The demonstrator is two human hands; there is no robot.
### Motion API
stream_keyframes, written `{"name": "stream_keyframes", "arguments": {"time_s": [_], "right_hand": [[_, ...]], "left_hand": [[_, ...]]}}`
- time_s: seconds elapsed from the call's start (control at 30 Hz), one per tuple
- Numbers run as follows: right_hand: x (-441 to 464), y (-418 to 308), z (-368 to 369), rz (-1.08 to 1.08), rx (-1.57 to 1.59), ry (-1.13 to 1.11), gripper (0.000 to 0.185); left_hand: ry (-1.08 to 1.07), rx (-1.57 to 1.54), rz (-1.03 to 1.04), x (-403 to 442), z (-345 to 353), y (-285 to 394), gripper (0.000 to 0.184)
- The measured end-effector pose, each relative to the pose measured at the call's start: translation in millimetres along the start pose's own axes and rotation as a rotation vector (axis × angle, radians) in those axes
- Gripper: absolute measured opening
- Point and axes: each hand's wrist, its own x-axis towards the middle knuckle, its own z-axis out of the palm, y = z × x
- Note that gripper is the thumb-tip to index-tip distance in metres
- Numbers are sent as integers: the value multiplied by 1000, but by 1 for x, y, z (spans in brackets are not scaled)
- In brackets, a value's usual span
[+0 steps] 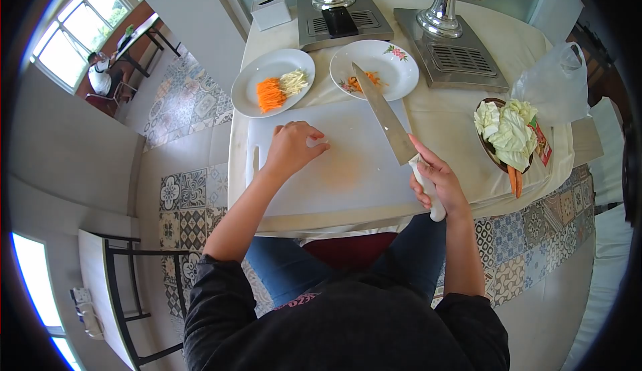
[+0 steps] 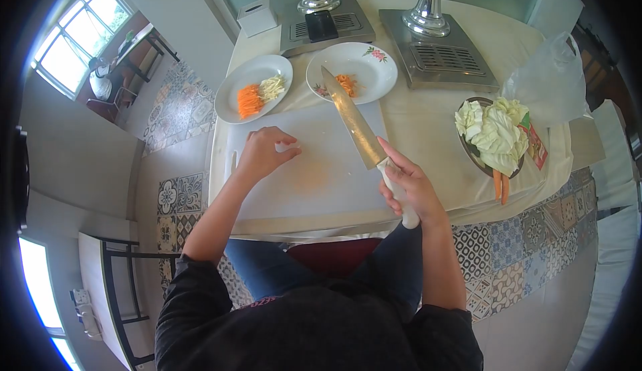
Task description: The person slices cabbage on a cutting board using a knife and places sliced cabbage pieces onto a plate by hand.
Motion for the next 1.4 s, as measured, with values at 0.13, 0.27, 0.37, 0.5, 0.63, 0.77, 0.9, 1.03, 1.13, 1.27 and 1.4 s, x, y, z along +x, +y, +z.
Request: {"name": "stream_keyframes", "arguments": {"time_s": [0.13, 0.27, 0.37, 0.5, 0.63, 0.77, 0.9, 1.03, 1.13, 1.27, 1.4], "right_hand": [[-1, 10, -9, -57, 117, -6, 62], [-1, 13, -8, -76, 171, 3, 63], [2, 12, -10, -69, 189, -7, 63], [1, 12, -11, -67, 186, -15, 62], [-1, 9, -8, -66, 166, -8, 61], [-4, 6, -6, -46, 120, -1, 61], [-3, 12, -9, -103, 90, -21, 62], [-4, 16, -9, -141, 53, -16, 65], [-3, 16, -8, -145, 41, -3, 65], [-4, 13, -7, -131, 41, 11, 65], [-1, 17, -8, -141, 57, -5, 66]], "left_hand": [[69, 88, 81, -5, 13, 1, 12], [204, 192, 168, 2, 14, 0, 7], [366, 180, 138, 48, -2, -26, 7], [299, 287, 80, 103, -16, -66, 6], [266, 392, 65, 121, -4, -92, 10], [371, 154, 112, 106, 0, -38, 27], [-20, -449, 49, 75, 11, 57, 37], [-212, -540, -23, 62, 24, 100, 36], [-253, -592, -37, 66, 32, 92, 33], [-140, -595, -2, 70, 23, 63, 25], [290, 107, -9, 91, -3, 0, 17]]}}
